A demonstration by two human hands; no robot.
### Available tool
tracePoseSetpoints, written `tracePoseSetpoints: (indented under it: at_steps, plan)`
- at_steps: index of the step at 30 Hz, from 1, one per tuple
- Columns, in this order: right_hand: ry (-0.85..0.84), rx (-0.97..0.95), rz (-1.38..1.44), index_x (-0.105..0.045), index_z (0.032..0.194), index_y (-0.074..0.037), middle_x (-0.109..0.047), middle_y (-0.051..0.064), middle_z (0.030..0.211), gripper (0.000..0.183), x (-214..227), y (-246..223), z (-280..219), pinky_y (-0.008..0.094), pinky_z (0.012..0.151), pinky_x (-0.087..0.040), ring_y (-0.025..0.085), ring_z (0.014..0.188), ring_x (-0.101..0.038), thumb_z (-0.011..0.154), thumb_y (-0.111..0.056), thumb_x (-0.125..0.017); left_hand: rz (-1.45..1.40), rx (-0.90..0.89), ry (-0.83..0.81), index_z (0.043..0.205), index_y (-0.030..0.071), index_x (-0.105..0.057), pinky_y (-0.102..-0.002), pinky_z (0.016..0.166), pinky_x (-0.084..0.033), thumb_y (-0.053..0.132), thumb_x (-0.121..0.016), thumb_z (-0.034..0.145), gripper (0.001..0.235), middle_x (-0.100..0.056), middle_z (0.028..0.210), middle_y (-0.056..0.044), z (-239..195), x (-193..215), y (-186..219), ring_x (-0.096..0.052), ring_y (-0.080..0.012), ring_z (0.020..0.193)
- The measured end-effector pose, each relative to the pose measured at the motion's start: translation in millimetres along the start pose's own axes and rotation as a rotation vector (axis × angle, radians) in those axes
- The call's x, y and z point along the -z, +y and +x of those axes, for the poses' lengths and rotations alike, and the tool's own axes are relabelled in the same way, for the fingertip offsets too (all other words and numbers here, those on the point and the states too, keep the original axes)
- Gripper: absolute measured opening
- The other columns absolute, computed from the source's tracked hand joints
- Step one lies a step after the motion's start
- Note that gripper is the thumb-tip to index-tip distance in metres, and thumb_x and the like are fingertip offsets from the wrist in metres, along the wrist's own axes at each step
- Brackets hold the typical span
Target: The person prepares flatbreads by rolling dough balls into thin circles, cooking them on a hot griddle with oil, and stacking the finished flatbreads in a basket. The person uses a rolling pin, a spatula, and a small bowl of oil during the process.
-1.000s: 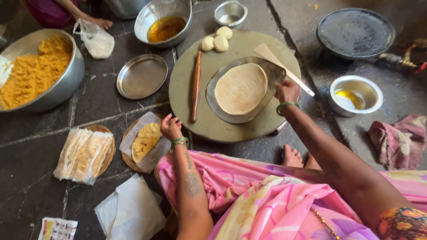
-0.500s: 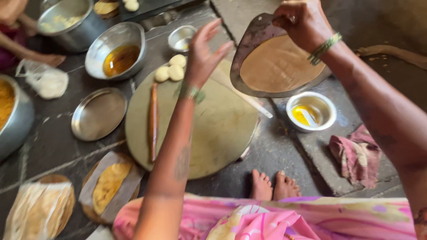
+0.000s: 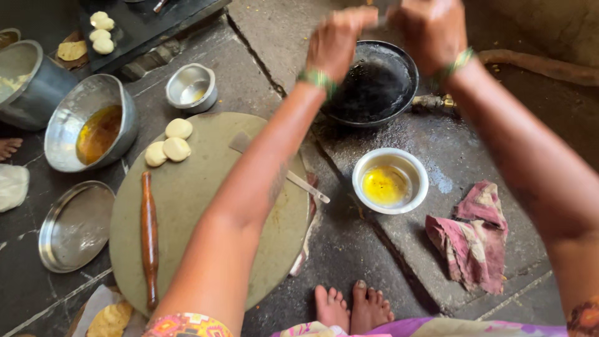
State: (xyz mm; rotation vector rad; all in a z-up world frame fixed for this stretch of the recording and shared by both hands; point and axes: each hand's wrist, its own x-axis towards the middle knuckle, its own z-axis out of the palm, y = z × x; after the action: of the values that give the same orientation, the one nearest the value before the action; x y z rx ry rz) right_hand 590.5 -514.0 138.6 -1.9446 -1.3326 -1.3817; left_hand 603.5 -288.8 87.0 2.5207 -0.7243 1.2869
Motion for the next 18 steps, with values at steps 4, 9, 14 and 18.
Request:
tracePoseSetpoints:
  at_steps: [4, 9, 14, 18]
  plan:
    - [-0.277, -0.005, -0.01, -0.075, 0.099, -0.012, -0.062, 0.005, 0.099, 0.016, -9.5, -30.5, -85.6, 0.041, 0.079, -0.051, 0.027, 0.097, -0.058, 0.084, -0.008, -0.074, 0.002, -0.055, -0.214, 0.133, 0.012, -0.067, -0.042, 0.098, -0.056, 0.005, -0.056, 0.095, 0.039, -0.071, 0.128, -0.013, -89.0, -6.1, 38.1, -0.069, -0.0316, 0.113]
    - [-0.426, -0.109, 0.112, -0.072, 0.105, -0.011, -0.065, 0.005, 0.098, 0.023, -22.9, -66.6, -153.0, 0.039, 0.078, -0.054, 0.024, 0.096, -0.06, 0.082, -0.009, -0.071, 0.003, -0.094, -0.347, 0.134, 0.011, -0.065, -0.043, 0.107, -0.051, 0.007, -0.057, 0.093, 0.042, -0.068, 0.134, -0.012, -147.8, -7.8, 60.1, -0.065, -0.0344, 0.123]
    - [-0.344, -0.285, 0.119, -0.071, 0.107, -0.011, -0.066, 0.006, 0.103, 0.022, -30.0, -69.0, -154.6, 0.038, 0.081, -0.055, 0.026, 0.101, -0.062, 0.086, -0.005, -0.073, -0.245, 0.125, -0.387, 0.123, 0.011, -0.071, -0.042, 0.097, -0.055, 0.009, -0.058, 0.094, 0.032, -0.074, 0.12, -0.013, -141.1, -12.1, 63.1, -0.07, -0.0351, 0.113]
    - [-0.13, -0.427, 0.158, -0.067, 0.11, -0.004, -0.064, 0.011, 0.109, 0.027, -37.0, -62.0, -145.8, 0.043, 0.088, -0.052, 0.031, 0.105, -0.061, 0.087, -0.007, -0.081, -0.383, 0.632, -0.491, 0.119, 0.01, -0.07, -0.044, 0.085, -0.058, 0.021, -0.054, 0.102, 0.025, -0.076, 0.104, -0.016, -118.8, -38.9, 43.2, -0.075, -0.0337, 0.097]
